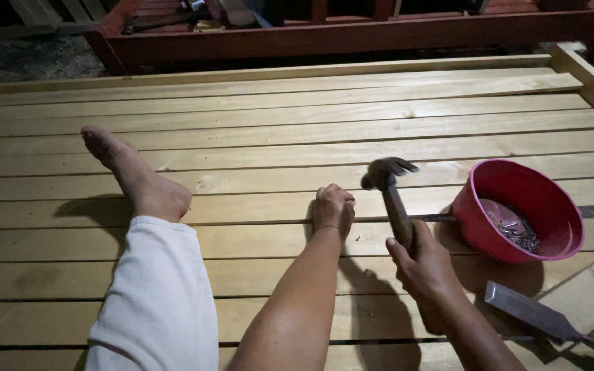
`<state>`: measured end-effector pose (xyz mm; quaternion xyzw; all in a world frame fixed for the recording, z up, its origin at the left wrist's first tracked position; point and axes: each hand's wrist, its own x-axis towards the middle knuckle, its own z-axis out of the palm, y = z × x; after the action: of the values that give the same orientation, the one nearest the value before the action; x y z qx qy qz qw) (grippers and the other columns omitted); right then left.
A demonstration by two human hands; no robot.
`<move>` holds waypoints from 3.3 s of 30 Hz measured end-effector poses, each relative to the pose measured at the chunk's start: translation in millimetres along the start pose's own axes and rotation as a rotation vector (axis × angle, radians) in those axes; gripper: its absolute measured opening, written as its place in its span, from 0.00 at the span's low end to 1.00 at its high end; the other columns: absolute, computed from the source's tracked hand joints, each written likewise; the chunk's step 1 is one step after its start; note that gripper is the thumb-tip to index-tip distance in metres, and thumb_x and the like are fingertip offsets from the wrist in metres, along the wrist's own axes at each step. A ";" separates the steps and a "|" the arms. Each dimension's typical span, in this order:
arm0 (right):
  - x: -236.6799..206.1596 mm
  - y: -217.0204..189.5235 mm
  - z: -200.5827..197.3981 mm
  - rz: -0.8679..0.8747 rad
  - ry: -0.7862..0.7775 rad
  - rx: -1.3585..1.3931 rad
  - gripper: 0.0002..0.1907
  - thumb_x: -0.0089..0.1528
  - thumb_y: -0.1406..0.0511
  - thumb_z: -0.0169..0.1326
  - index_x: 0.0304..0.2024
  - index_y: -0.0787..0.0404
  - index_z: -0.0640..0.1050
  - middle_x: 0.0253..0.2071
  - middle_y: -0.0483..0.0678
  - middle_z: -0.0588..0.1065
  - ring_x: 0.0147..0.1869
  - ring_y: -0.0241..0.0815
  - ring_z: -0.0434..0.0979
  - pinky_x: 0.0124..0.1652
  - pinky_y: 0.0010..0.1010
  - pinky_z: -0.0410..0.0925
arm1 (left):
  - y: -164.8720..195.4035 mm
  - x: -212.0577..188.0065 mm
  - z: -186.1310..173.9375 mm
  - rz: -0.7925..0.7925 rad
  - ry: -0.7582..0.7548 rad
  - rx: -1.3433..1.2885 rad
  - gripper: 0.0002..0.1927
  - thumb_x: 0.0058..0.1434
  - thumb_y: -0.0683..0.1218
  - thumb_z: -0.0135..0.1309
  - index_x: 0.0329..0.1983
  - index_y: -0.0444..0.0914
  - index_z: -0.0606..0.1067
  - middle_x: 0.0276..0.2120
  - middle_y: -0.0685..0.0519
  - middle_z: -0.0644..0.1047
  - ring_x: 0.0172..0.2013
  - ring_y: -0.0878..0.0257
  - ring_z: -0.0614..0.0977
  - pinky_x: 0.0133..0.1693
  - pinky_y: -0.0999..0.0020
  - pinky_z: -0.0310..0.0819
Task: The person sits on the floor beside a wooden slat frame and hammers nails into the slats, taking nails from a pink bowl. They use a wood block to help position nails, then continue hammering nails along the frame and reach back into the bowl for more nails.
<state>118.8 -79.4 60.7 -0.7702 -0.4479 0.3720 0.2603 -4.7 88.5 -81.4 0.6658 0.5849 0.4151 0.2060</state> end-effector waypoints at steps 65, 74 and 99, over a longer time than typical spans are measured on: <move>30.2 2.4 28.7 -0.178 0.080 -0.383 0.18 0.66 0.55 0.54 0.49 0.60 0.70 0.40 0.64 0.79 0.48 0.65 0.79 0.48 0.53 0.69 | 10.5 -30.5 -25.1 0.007 -0.409 0.496 0.21 0.67 0.50 0.43 0.56 0.35 0.76 0.61 0.49 0.71 0.64 0.54 0.67 0.61 0.57 0.64; 22.6 6.5 32.2 -0.187 0.139 -0.176 0.18 0.65 0.55 0.51 0.50 0.60 0.70 0.41 0.62 0.80 0.46 0.61 0.81 0.46 0.52 0.71 | 20.8 -31.1 -37.8 0.045 -0.519 0.614 0.20 0.67 0.49 0.43 0.56 0.36 0.75 0.60 0.47 0.70 0.63 0.52 0.68 0.60 0.57 0.66; 65.3 66.3 27.9 -0.038 0.103 0.006 0.27 0.65 0.51 0.52 0.53 0.67 0.74 0.38 0.64 0.80 0.37 0.57 0.81 0.41 0.49 0.73 | 21.3 -29.2 -37.7 0.023 -0.518 0.591 0.20 0.68 0.45 0.42 0.59 0.35 0.74 0.63 0.50 0.69 0.65 0.55 0.68 0.61 0.58 0.67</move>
<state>150.3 -50.5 -26.6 -0.7788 -0.4475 0.3283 0.2922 -20.8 48.0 -52.8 0.7854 0.6005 0.0495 0.1416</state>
